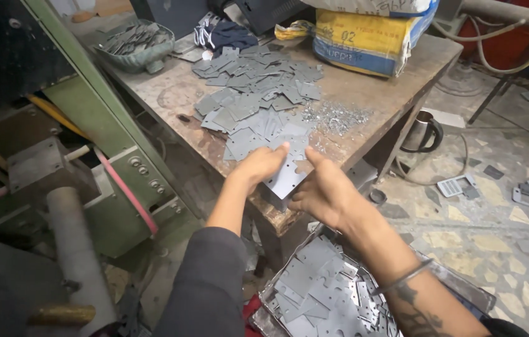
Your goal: The person sorts small, grey metal plates from a tray, stacking them into neat piles on a nearby workbench. They handle the parts by hand, picking them up and arranging them. Later, they pick up a larger white plastic vent-like object from a separate bin and hold it up to the camera.
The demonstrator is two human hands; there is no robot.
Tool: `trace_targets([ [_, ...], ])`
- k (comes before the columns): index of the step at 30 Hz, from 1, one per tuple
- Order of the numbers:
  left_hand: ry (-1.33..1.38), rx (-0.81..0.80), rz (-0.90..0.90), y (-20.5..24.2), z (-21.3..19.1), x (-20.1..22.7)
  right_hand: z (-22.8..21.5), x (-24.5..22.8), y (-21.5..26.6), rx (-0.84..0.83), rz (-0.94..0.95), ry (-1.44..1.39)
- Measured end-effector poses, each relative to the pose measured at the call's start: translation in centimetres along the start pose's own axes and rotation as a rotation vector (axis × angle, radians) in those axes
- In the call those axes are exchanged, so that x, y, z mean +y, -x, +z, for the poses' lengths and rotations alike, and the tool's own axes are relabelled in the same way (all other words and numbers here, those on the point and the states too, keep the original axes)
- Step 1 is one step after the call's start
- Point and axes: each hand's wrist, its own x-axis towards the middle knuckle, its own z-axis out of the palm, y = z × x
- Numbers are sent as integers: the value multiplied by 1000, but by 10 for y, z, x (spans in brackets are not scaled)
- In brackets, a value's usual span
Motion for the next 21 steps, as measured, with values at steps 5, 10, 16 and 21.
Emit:
trace_targets([
  [5, 17, -71, -64, -2, -4, -7, 18, -2, -8, 29, -39, 30],
  [10, 2, -15, -37, -18, 5, -28, 11, -2, -15, 7, -35, -1],
  [16, 1, 385, 121, 28, 19, -32, -53, 31, 17, 121, -51, 22],
  [21, 217, 875, 544, 148, 73, -35, -150, 108, 66, 336, -390, 984],
])
